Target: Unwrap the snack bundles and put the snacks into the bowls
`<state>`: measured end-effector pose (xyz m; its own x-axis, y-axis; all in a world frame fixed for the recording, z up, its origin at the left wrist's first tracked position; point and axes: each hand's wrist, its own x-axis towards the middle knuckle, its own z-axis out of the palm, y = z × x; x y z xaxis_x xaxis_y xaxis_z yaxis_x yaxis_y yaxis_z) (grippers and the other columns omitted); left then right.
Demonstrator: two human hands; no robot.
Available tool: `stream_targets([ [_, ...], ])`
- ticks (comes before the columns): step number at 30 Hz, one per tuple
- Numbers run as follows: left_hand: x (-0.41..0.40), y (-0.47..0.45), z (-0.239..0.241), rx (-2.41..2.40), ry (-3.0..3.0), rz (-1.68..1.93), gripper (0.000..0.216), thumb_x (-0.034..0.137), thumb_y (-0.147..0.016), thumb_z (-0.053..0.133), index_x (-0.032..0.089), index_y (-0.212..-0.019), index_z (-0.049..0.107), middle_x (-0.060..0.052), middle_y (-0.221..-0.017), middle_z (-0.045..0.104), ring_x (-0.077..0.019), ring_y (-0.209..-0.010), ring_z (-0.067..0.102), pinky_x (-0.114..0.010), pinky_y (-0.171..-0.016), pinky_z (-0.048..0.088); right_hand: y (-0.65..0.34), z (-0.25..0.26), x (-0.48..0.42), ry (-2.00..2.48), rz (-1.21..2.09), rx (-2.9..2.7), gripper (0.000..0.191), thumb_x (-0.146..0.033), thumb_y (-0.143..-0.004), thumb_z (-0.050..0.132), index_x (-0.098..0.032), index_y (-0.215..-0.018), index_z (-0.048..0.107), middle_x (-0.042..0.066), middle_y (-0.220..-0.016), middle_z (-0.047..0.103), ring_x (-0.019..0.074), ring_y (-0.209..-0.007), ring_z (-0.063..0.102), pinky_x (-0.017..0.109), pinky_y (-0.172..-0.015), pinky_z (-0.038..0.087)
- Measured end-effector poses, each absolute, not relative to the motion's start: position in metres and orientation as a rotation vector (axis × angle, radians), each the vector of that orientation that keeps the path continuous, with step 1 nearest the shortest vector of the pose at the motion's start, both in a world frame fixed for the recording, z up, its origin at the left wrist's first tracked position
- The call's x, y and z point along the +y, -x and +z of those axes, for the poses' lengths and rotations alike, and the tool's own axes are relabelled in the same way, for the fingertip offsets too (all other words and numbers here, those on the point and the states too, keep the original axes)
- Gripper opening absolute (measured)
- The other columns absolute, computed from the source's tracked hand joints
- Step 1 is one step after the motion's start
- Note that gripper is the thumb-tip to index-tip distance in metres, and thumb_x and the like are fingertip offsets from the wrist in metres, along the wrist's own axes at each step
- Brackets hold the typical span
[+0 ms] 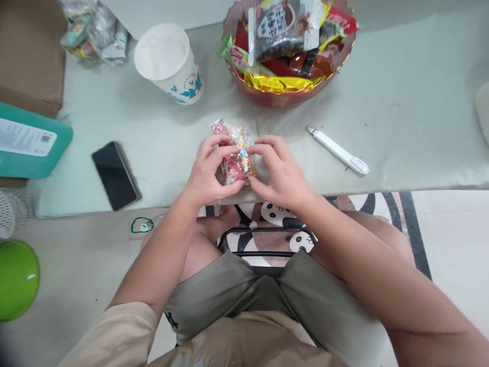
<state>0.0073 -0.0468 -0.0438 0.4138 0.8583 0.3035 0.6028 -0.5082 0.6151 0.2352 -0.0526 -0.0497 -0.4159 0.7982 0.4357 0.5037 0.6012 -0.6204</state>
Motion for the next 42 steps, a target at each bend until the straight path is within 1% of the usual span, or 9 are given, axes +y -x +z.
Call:
stream_targets([
  [4, -0.045, -0.008, -0.045, 1.286, -2.274, 0.839, 0.070, 0.039, -0.066, 0.087, 0.029, -0.130, 0.059, -0.014, -0.155, 0.042, -0.0385, -0.140, 0.047, -0.059, -0.115, 0.044, -0.235, -0.053, -0.046, 1.000, 0.592, -2.138, 0.060, -0.036, -0.085, 0.067, -0.025, -0.142, 0.052, 0.017, -0.163, 0.038, 0.0360, -0.148, 0.046, 0.057, -0.115, 0.046],
  [10, -0.047, -0.008, -0.047, 1.393, -2.338, 0.843, 0.057, 0.043, -0.068, 0.088, 0.029, -0.118, 0.066, -0.009, -0.169, 0.026, -0.0493, -0.157, 0.018, -0.071, -0.120, 0.031, -0.233, -0.047, -0.044, 1.002, 0.680, -2.186, 0.060, -0.031, -0.087, 0.064, -0.021, -0.146, 0.057, 0.015, -0.150, 0.060, 0.0332, -0.136, 0.061, 0.052, -0.113, 0.051],
  [13, -0.043, -0.007, -0.049, 1.368, -2.318, 0.833, 0.057, 0.044, -0.067, 0.089, 0.029, -0.117, 0.066, -0.009, -0.166, 0.034, -0.0477, -0.159, 0.020, -0.073, -0.124, 0.024, -0.233, -0.048, -0.045, 0.981, 0.635, -2.186, 0.056, -0.029, -0.088, 0.062, -0.021, -0.143, 0.060, 0.014, -0.147, 0.063, 0.0320, -0.132, 0.064, 0.051, -0.111, 0.053],
  [19, -0.034, -0.006, -0.050, 1.263, -2.220, 0.847, 0.071, 0.051, -0.062, 0.091, 0.029, -0.123, 0.062, -0.010, -0.147, 0.059, -0.0435, -0.154, 0.037, -0.068, -0.127, 0.026, -0.233, -0.042, -0.047, 0.929, 0.569, -2.190, 0.044, -0.027, -0.089, 0.062, -0.023, -0.133, 0.064, 0.012, -0.136, 0.070, 0.0300, -0.122, 0.069, 0.049, -0.104, 0.055],
  [25, -0.030, -0.006, -0.053, 1.231, -2.142, 0.845, 0.092, 0.076, -0.063, 0.082, 0.024, -0.134, 0.055, -0.018, -0.147, 0.059, -0.0448, -0.154, 0.035, -0.066, -0.126, 0.028, -0.285, -0.028, -0.038, 1.352, 0.259, -1.990, 0.022, -0.027, -0.090, 0.067, -0.024, -0.112, 0.069, 0.014, -0.113, 0.072, 0.0333, -0.108, 0.068, 0.051, -0.097, 0.052],
  [28, -0.027, -0.009, -0.054, 1.213, -2.116, 0.841, 0.094, 0.083, -0.063, 0.076, 0.024, -0.134, 0.055, -0.018, -0.147, 0.059, -0.0445, -0.155, 0.034, -0.065, -0.127, 0.026, -0.324, -0.045, -0.032, 1.725, 0.009, -1.830, 0.034, -0.037, -0.082, 0.078, -0.024, -0.113, 0.070, 0.017, -0.103, 0.068, 0.0411, -0.100, 0.066, 0.057, -0.088, 0.051],
  [32, -0.022, -0.015, -0.055, 1.180, -2.094, 0.848, 0.094, 0.087, -0.063, 0.071, 0.025, -0.132, 0.058, -0.016, -0.148, 0.059, -0.0438, -0.156, 0.033, -0.063, -0.130, 0.023, -0.348, -0.063, -0.029, 1.721, -0.041, -1.947, 0.021, -0.036, -0.082, 0.078, -0.028, -0.099, 0.068, 0.009, -0.077, 0.061, 0.0289, -0.070, 0.059, 0.043, -0.064, 0.045],
  [36, -0.020, -0.015, -0.055, 1.091, -2.179, 0.853, 0.077, 0.081, -0.081, 0.061, 0.025, -0.133, 0.056, -0.015, -0.150, 0.058, -0.0398, -0.156, 0.035, -0.060, -0.130, 0.024, -0.328, -0.042, -0.031, 1.871, 0.203, -1.930, 0.015, -0.029, -0.081, 0.078, -0.026, -0.083, 0.064, 0.004, -0.066, 0.059, 0.0177, -0.054, 0.045, 0.036, -0.054, 0.034],
  [42, -0.020, -0.012, -0.057, 1.077, -2.324, 0.814, 0.062, 0.069, -0.097, 0.047, 0.022, -0.137, 0.049, -0.017, -0.153, 0.054, -0.0361, -0.156, 0.036, -0.060, -0.128, 0.030, -0.267, 0.003, -0.049, 1.543, 1.302, -1.437, 0.021, -0.043, -0.094, 0.061, -0.024, -0.103, 0.055, -0.003, -0.065, 0.061, 0.0131, -0.048, 0.053, 0.026, -0.044, 0.040],
])
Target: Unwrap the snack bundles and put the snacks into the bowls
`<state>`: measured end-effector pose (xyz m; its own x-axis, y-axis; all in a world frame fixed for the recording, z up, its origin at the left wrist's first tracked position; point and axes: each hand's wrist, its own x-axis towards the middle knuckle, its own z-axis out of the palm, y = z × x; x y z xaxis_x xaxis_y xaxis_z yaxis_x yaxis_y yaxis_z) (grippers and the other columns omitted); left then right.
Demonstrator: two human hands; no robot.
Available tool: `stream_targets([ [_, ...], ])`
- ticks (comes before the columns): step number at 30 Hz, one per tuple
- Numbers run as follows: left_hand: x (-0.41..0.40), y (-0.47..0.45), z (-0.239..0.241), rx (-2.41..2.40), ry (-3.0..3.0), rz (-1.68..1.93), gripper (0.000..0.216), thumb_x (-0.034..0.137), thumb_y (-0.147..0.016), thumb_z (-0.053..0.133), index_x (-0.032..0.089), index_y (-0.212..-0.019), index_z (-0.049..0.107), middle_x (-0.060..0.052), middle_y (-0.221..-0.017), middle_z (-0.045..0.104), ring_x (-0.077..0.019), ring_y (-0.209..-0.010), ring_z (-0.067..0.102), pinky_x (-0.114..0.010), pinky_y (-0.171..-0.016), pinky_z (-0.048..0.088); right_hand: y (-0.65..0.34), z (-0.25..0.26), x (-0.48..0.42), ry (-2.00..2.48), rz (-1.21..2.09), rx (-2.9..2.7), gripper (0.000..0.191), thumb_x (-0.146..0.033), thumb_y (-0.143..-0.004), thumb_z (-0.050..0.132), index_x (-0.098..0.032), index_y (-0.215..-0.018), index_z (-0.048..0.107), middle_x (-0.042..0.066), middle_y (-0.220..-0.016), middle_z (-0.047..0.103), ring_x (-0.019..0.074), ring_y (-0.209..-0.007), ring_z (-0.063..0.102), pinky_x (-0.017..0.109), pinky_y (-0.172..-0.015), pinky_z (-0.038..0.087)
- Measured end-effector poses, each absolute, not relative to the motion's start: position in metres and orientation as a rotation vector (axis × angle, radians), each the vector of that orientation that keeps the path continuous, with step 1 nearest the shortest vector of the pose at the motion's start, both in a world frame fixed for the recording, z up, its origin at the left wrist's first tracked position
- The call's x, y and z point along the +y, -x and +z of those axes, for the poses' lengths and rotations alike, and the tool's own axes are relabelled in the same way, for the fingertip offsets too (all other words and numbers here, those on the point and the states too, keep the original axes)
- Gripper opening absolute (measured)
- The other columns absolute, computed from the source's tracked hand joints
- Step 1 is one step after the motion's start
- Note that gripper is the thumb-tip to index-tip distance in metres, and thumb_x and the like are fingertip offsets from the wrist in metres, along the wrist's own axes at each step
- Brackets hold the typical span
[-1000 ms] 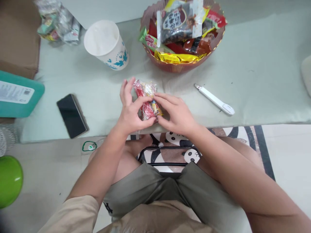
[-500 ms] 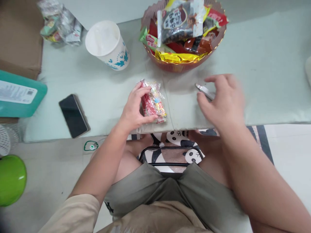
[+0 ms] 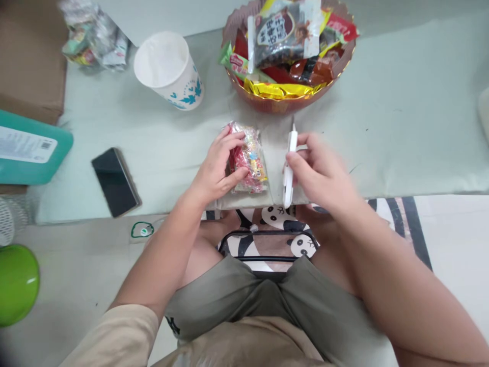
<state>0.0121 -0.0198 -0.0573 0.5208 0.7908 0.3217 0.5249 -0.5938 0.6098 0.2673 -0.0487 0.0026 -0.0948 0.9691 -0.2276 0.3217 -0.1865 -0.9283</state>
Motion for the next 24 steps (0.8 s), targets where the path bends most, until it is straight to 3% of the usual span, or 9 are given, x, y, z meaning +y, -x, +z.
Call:
stream_targets([
  [3, -0.020, -0.012, -0.059, 1.120, -2.307, 0.894, 0.072, 0.070, -0.092, 0.055, 0.023, -0.144, 0.040, -0.020, -0.155, 0.048, -0.0343, -0.152, 0.042, -0.055, -0.126, 0.036, -0.247, 0.002, -0.050, 1.411, 1.540, -1.307, 0.026, -0.048, -0.094, 0.061, -0.024, -0.105, 0.054, -0.006, -0.059, 0.058, 0.0113, -0.040, 0.048, 0.025, -0.039, 0.037],
  [7, -0.021, -0.012, -0.059, 1.125, -2.248, 0.945, 0.077, 0.069, -0.088, 0.063, 0.022, -0.144, 0.038, -0.019, -0.146, 0.053, -0.0333, -0.147, 0.047, -0.051, -0.122, 0.042, -0.233, -0.006, -0.038, 1.324, 1.532, -1.231, 0.035, -0.049, -0.093, 0.065, -0.029, -0.118, 0.052, -0.008, -0.060, 0.059, 0.0109, -0.039, 0.050, 0.023, -0.041, 0.038],
  [11, -0.021, -0.014, -0.055, 1.117, -2.240, 0.947, 0.073, 0.071, -0.089, 0.061, 0.022, -0.139, 0.043, -0.018, -0.142, 0.056, -0.0338, -0.146, 0.048, -0.051, -0.121, 0.043, -0.224, -0.005, -0.024, 1.186, 1.641, -1.131, 0.024, -0.048, -0.092, 0.060, -0.026, -0.101, 0.055, -0.006, -0.060, 0.059, 0.0124, -0.043, 0.054, 0.025, -0.042, 0.041],
  [14, -0.020, -0.015, -0.055, 1.110, -2.243, 0.955, 0.071, 0.071, -0.090, 0.059, 0.021, -0.138, 0.043, -0.018, -0.140, 0.058, -0.0346, -0.143, 0.051, -0.053, -0.120, 0.042, -0.221, -0.004, -0.017, 1.065, 1.689, -1.074, 0.024, -0.046, -0.088, 0.055, -0.025, -0.100, 0.055, -0.003, -0.067, 0.063, 0.0156, -0.053, 0.062, 0.029, -0.047, 0.048],
  [19, -0.019, -0.016, -0.057, 1.100, -2.247, 0.967, 0.072, 0.072, -0.090, 0.058, 0.020, -0.137, 0.043, -0.018, -0.138, 0.059, -0.0357, -0.142, 0.052, -0.052, -0.118, 0.043, -0.212, -0.008, -0.014, 1.048, 1.455, -1.046, 0.032, -0.036, -0.075, 0.070, -0.028, -0.098, 0.050, -0.007, -0.067, 0.062, 0.0127, -0.055, 0.061, 0.025, -0.050, 0.046],
  [24, -0.020, -0.017, -0.056, 1.096, -2.232, 0.962, 0.071, 0.071, -0.090, 0.058, 0.019, -0.137, 0.044, -0.019, -0.139, 0.058, -0.0337, -0.141, 0.052, -0.050, -0.119, 0.043, -0.208, -0.010, -0.018, 1.205, 1.054, -1.293, 0.015, -0.034, -0.088, 0.060, -0.027, -0.084, 0.048, -0.007, -0.054, 0.051, 0.0118, -0.043, 0.045, 0.027, -0.046, 0.037],
])
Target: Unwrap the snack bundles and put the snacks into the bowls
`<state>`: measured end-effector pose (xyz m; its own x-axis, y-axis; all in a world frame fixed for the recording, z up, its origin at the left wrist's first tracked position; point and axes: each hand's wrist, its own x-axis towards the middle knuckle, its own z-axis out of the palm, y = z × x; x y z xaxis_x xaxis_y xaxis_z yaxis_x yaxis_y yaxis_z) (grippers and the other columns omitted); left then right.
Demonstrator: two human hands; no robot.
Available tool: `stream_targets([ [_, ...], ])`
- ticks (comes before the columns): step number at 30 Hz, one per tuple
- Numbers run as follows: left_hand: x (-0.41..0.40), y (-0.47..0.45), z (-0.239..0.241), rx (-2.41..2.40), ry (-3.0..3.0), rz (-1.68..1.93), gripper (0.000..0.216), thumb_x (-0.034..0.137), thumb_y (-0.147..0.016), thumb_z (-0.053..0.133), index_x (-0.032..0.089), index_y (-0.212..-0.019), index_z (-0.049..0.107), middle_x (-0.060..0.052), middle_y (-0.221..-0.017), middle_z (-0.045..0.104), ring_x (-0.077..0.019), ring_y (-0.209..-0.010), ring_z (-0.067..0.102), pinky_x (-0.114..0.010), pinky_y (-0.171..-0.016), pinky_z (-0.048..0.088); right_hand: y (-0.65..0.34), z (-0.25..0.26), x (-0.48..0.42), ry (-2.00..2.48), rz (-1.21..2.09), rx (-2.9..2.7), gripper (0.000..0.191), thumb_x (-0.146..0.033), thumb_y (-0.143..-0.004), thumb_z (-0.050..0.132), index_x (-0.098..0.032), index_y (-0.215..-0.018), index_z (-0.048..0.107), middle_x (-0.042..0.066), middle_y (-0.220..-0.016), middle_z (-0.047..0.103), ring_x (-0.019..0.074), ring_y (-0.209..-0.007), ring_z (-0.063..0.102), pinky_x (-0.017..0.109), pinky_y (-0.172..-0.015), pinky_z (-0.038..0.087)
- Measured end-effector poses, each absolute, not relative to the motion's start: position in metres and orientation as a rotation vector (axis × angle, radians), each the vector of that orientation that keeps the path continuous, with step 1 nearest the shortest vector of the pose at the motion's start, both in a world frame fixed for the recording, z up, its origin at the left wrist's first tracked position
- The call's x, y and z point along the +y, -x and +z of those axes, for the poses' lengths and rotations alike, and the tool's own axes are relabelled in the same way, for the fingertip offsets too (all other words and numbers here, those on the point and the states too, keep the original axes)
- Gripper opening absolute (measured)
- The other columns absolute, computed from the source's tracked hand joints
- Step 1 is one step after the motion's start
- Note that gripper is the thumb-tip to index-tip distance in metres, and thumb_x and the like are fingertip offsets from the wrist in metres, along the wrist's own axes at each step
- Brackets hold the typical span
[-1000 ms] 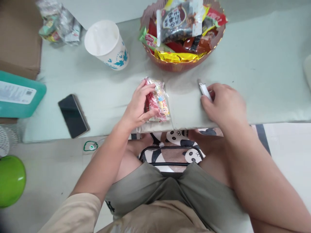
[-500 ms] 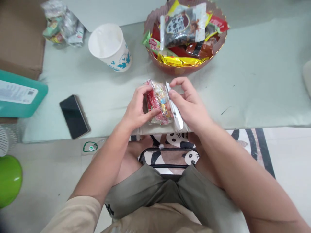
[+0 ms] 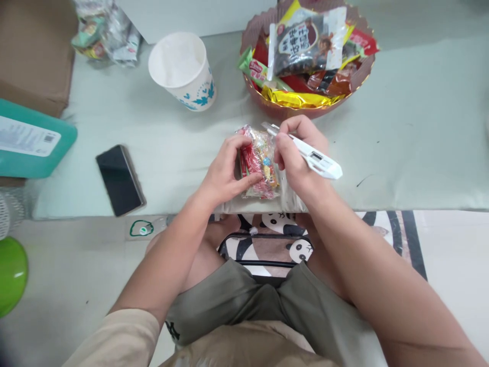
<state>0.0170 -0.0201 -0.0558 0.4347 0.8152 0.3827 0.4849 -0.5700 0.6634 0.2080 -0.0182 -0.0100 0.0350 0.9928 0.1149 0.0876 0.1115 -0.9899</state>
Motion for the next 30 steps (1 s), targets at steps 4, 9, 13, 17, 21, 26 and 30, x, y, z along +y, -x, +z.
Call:
stream_targets([
  [4, -0.020, -0.016, -0.057, 1.092, -2.247, 0.943, 0.071, 0.070, -0.091, 0.057, 0.021, -0.140, 0.041, -0.019, -0.143, 0.055, -0.0348, -0.147, 0.047, -0.052, -0.121, 0.040, -0.211, -0.012, -0.024, 1.361, 0.814, -1.534, 0.015, -0.031, -0.086, 0.060, -0.026, -0.098, 0.052, -0.008, -0.055, 0.050, 0.0142, -0.046, 0.046, 0.030, -0.053, 0.040],
  [9, -0.020, -0.015, -0.062, 1.074, -2.274, 0.942, 0.070, 0.067, -0.093, 0.057, 0.022, -0.142, 0.038, -0.020, -0.146, 0.052, -0.0344, -0.149, 0.044, -0.052, -0.122, 0.039, -0.210, -0.009, -0.027, 1.471, 0.660, -1.793, 0.018, -0.037, -0.080, 0.057, -0.025, -0.093, 0.051, -0.003, -0.063, 0.064, 0.0173, -0.056, 0.058, 0.033, -0.063, 0.047],
  [13, -0.021, -0.015, -0.063, 1.077, -2.275, 0.947, 0.068, 0.066, -0.094, 0.056, 0.021, -0.142, 0.038, -0.020, -0.146, 0.052, -0.0333, -0.148, 0.045, -0.051, -0.123, 0.038, -0.209, -0.006, -0.028, 1.491, 0.690, -1.839, 0.019, -0.037, -0.079, 0.055, -0.025, -0.093, 0.049, -0.002, -0.064, 0.067, 0.0172, -0.054, 0.059, 0.032, -0.064, 0.048],
  [17, -0.021, -0.017, -0.062, 1.099, -2.252, 0.931, 0.070, 0.069, -0.093, 0.053, 0.021, -0.141, 0.040, -0.020, -0.147, 0.051, -0.0339, -0.150, 0.043, -0.052, -0.124, 0.037, -0.211, -0.005, -0.035, 1.506, 0.705, -1.865, 0.022, -0.035, -0.076, 0.056, -0.025, -0.095, 0.049, -0.002, -0.064, 0.067, 0.0177, -0.053, 0.060, 0.031, -0.062, 0.047],
  [21, -0.021, -0.018, -0.059, 1.116, -2.244, 0.925, 0.072, 0.074, -0.092, 0.050, 0.019, -0.139, 0.044, -0.020, -0.144, 0.054, -0.0336, -0.148, 0.045, -0.053, -0.124, 0.038, -0.213, -0.005, -0.045, 1.528, 0.675, -1.902, 0.021, -0.037, -0.079, 0.057, -0.026, -0.096, 0.051, -0.002, -0.062, 0.065, 0.0168, -0.050, 0.055, 0.029, -0.056, 0.043],
  [26, -0.021, -0.017, -0.057, 1.169, -2.248, 0.867, 0.074, 0.078, -0.090, 0.048, 0.023, -0.140, 0.044, -0.020, -0.147, 0.054, -0.0334, -0.150, 0.044, -0.056, -0.124, 0.039, -0.213, -0.010, -0.055, 1.532, 0.613, -1.959, 0.020, -0.041, -0.080, 0.057, -0.027, -0.094, 0.052, -0.002, -0.064, 0.065, 0.0176, -0.050, 0.054, 0.028, -0.052, 0.038],
  [30, -0.021, -0.017, -0.057, 1.169, -2.261, 0.865, 0.072, 0.074, -0.092, 0.050, 0.022, -0.141, 0.043, -0.021, -0.148, 0.053, -0.0350, -0.150, 0.044, -0.055, -0.124, 0.038, -0.215, -0.006, -0.063, 1.540, 0.603, -2.038, 0.016, -0.037, -0.084, 0.057, -0.026, -0.095, 0.054, -0.001, -0.064, 0.066, 0.0167, -0.049, 0.053, 0.027, -0.051, 0.037],
])
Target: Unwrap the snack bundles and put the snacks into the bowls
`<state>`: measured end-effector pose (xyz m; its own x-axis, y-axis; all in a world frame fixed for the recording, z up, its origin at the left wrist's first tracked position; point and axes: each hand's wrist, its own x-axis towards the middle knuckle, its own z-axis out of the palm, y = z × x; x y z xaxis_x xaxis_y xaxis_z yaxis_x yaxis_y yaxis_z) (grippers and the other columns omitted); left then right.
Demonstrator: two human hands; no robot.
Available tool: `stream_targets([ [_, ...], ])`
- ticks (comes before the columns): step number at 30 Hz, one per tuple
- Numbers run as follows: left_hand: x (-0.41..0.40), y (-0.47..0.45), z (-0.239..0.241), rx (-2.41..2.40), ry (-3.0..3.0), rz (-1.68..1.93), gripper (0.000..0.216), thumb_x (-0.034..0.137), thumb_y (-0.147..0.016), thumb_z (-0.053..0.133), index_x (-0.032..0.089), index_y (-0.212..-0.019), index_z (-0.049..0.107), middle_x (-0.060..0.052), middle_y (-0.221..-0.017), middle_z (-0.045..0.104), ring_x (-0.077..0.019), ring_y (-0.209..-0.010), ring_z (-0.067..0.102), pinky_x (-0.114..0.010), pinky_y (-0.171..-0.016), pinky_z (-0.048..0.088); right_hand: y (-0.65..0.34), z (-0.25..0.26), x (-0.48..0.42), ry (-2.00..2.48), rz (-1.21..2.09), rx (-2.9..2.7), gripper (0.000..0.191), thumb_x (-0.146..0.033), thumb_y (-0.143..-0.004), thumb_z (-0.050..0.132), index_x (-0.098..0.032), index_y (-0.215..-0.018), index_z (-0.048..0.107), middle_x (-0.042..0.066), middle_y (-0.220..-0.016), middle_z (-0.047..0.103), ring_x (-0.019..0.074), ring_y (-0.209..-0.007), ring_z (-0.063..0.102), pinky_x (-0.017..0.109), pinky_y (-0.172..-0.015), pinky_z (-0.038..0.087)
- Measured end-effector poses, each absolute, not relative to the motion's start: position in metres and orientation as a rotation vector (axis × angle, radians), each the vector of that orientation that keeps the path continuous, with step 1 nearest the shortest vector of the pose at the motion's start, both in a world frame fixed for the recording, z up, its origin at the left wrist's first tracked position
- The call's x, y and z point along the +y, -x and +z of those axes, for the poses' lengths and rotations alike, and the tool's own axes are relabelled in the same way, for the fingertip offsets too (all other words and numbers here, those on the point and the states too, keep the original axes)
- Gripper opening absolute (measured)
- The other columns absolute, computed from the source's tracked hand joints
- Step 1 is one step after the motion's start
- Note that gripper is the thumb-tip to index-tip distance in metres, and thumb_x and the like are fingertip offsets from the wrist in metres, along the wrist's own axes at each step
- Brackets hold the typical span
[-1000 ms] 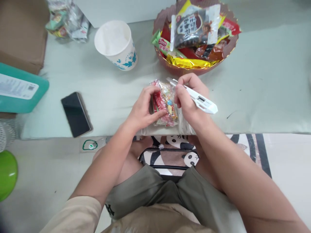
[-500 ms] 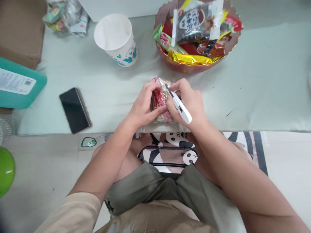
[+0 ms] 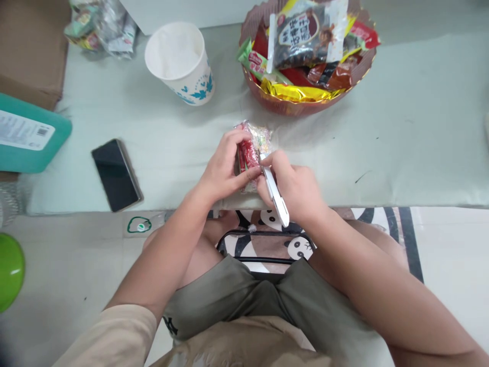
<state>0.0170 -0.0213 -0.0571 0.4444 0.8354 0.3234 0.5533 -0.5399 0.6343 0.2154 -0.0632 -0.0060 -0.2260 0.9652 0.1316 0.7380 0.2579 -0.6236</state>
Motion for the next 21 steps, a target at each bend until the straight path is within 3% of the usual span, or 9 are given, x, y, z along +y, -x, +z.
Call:
stream_targets([
  [11, -0.022, -0.015, -0.055, 1.124, -2.283, 0.875, 0.065, 0.068, -0.096, 0.049, 0.020, -0.140, 0.044, -0.020, -0.147, 0.053, -0.0334, -0.151, 0.042, -0.053, -0.125, 0.037, -0.225, -0.006, -0.082, 1.450, 0.460, -2.134, 0.018, -0.029, -0.081, 0.058, -0.024, -0.099, 0.060, -0.003, -0.054, 0.062, 0.0167, -0.043, 0.055, 0.027, -0.049, 0.038],
  [21, -0.021, -0.018, -0.057, 1.181, -2.248, 0.867, 0.056, 0.062, -0.099, 0.046, 0.021, -0.137, 0.046, -0.018, -0.144, 0.055, -0.0327, -0.149, 0.045, -0.054, -0.124, 0.037, -0.228, -0.001, -0.098, 1.395, 0.378, -2.239, 0.015, -0.028, -0.088, 0.055, -0.023, -0.102, 0.060, -0.003, -0.054, 0.062, 0.0163, -0.041, 0.054, 0.026, -0.047, 0.036],
])
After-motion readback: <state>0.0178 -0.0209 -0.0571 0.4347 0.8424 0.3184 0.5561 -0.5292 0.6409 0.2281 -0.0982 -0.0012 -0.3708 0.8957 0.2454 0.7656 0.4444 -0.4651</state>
